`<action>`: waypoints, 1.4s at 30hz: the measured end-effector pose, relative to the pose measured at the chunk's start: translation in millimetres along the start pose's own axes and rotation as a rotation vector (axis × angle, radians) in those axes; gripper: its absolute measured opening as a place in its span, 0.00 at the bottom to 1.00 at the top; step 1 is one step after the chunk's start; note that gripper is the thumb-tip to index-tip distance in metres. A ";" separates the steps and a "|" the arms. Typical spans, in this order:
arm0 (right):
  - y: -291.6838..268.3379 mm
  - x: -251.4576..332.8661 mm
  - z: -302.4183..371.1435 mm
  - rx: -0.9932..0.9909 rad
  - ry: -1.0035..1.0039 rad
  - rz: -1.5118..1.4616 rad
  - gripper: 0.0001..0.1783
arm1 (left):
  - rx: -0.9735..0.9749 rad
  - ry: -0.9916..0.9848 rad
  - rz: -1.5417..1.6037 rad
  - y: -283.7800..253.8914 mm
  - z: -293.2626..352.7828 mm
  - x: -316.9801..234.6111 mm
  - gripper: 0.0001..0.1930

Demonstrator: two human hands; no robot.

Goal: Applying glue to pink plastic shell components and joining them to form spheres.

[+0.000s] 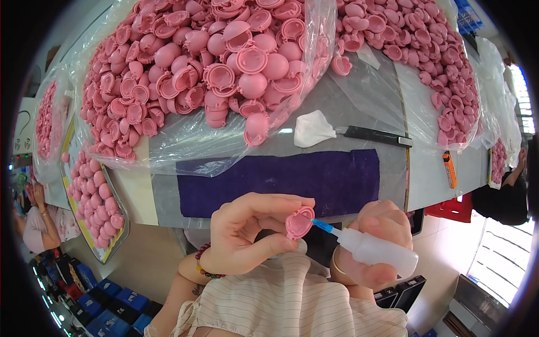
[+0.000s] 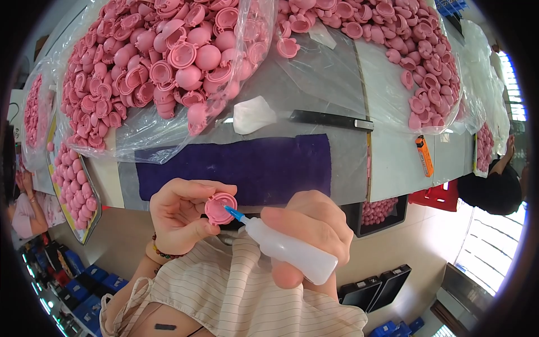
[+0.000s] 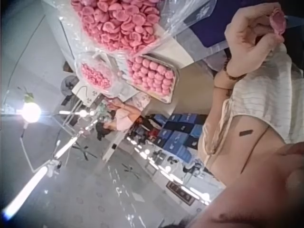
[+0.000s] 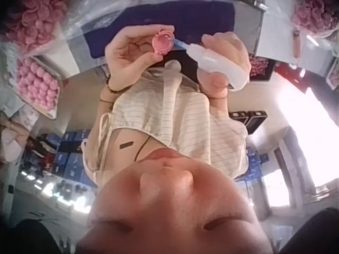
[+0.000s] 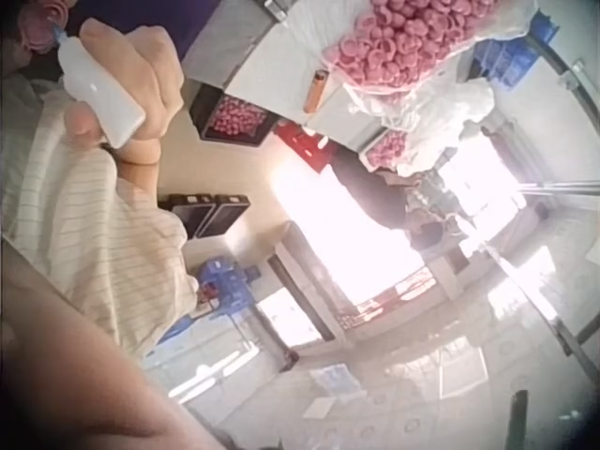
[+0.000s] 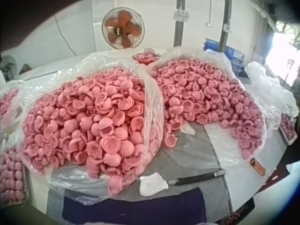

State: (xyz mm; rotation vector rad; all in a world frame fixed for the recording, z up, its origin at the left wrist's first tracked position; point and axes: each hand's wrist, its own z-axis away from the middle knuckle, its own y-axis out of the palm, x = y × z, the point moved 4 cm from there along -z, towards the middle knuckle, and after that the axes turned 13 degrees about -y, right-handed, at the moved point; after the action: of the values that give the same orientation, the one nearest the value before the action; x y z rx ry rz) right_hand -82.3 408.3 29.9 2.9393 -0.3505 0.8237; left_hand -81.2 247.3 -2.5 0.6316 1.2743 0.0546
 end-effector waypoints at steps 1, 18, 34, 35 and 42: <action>1.0 -0.2 -0.7 0.032 -0.004 0.024 0.35 | 0.000 0.000 -0.001 -0.4 0.7 -0.3 0.20; -79.1 -19.8 6.6 -0.402 0.047 0.284 0.30 | 0.072 0.108 0.197 0.4 -2.2 0.2 0.17; -195.3 -77.4 -8.6 -0.146 0.491 0.806 0.23 | 0.286 -0.087 0.642 -11.3 -1.5 12.4 0.22; -191.7 -77.9 -9.6 -0.148 0.490 0.805 0.23 | 0.283 -0.075 0.619 -12.5 -0.8 11.1 0.22; -132.5 -53.1 -54.6 0.083 -0.103 1.342 0.19 | 0.212 -0.066 0.573 -13.7 0.0 9.6 0.22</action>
State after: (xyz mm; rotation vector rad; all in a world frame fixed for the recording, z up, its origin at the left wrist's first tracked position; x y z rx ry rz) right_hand -122.6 554.5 48.3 2.4614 -2.4044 0.6757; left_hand -82.3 239.5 -17.3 1.1592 1.0090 0.3712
